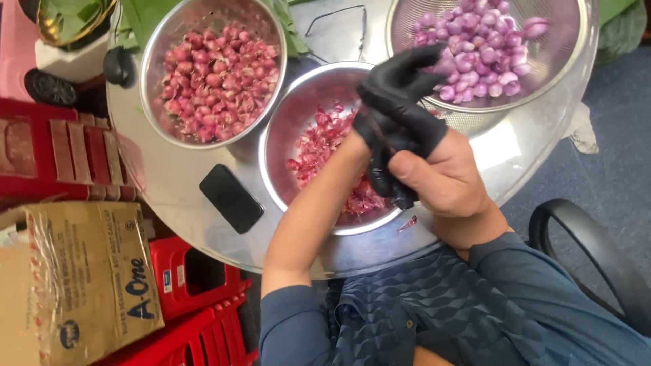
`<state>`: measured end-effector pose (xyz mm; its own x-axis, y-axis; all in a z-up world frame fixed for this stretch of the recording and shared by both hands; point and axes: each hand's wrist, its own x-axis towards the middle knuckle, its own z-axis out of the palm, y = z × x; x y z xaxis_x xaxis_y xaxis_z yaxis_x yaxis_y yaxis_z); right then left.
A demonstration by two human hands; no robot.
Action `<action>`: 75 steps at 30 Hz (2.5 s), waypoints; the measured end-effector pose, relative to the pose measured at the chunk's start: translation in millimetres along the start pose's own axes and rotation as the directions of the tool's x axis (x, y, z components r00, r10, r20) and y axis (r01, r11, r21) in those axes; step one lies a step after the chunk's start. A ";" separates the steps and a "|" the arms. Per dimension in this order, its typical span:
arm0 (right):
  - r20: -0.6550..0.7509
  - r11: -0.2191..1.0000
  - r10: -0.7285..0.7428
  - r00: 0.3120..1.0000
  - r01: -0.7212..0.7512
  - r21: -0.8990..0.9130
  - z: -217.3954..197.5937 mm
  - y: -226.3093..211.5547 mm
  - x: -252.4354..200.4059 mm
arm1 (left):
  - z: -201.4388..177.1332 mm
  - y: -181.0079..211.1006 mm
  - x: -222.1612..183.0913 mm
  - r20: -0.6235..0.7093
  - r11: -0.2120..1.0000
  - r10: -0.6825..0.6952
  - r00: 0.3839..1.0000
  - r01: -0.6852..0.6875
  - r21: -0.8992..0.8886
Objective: Peeling the outer skin of shallots by trimming the ends with a knife and using fingers to remove the peel.
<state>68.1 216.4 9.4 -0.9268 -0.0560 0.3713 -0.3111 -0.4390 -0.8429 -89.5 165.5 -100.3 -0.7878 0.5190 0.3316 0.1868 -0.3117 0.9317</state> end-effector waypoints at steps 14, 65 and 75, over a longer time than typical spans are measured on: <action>-0.001 0.996 -0.090 0.996 0.090 0.003 -2.8 -0.3 -1.0 | -245.3 76.8 10.1 -0.368 0.643 0.264 0.892 0.122 0.756; -0.029 0.983 -0.184 0.983 0.183 -0.020 8.8 4.4 14.0 | -385.9 23.2 -23.5 -0.629 0.042 -0.146 0.764 0.640 0.767; -0.010 0.982 -0.190 0.982 0.190 -0.021 11.5 1.2 14.9 | -352.3 61.8 -36.7 -0.682 0.152 -0.076 0.727 0.685 0.713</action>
<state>56.4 204.7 18.4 -0.8529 0.0370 0.5208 -0.4856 -0.4226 -0.7652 -255.9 -153.2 -107.2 -0.9875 -0.1418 0.0684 -0.0928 0.8752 0.4748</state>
